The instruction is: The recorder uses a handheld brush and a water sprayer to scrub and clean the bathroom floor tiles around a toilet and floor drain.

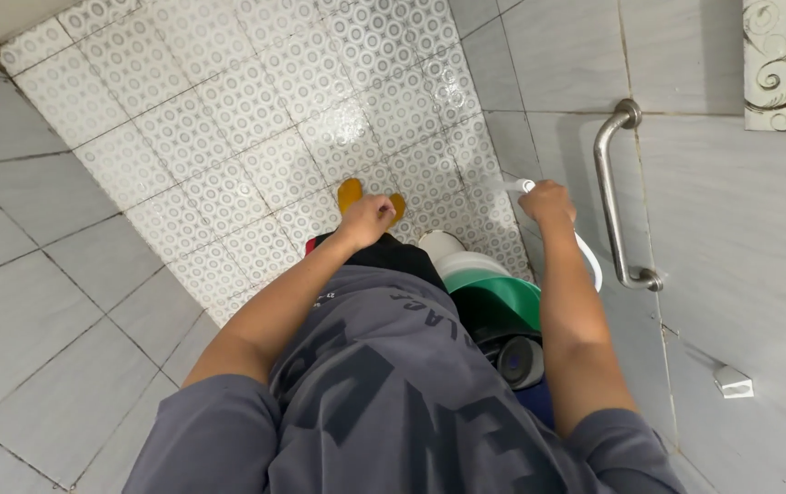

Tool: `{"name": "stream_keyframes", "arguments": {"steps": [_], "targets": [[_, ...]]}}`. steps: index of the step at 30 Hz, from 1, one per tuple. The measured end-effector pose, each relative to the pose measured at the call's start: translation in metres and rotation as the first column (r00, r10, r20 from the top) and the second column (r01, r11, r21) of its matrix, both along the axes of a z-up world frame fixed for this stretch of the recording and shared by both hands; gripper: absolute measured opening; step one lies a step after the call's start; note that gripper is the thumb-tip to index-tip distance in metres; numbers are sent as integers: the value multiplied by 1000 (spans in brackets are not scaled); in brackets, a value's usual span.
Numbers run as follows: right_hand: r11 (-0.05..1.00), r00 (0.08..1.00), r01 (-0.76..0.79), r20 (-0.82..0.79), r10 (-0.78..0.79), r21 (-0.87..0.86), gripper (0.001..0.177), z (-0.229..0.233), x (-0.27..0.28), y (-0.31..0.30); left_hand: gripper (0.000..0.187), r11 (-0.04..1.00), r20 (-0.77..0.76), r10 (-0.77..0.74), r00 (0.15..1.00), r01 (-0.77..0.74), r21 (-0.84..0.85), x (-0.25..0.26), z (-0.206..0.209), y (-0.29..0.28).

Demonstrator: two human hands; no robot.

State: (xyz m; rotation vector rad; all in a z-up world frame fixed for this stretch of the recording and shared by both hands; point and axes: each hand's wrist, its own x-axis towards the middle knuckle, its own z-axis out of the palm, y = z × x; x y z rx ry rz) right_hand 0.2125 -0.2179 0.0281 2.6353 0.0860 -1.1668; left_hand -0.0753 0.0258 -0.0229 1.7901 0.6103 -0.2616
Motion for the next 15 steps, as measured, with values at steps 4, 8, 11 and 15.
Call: {"name": "stream_keyframes", "arguments": {"steps": [4,8,11,15], "targets": [[988,996,-93,19,91,122,37,-12,5,-8,18,998,18,-25,1000,24,59,11,-6,-13],[750,968,-75,229,-105,657,25,-22,-3,-11,19,999,70,-23,997,20,41,22,-6,-17],[613,937,-79,269,-224,786,20,-26,-9,-11,20,999,108,-1,994,-2,36,35,2,-12],[565,837,-183,429,-339,804,21,-39,-9,-28,22,999,60,13,998,-15,38,41,12,-6]]}}
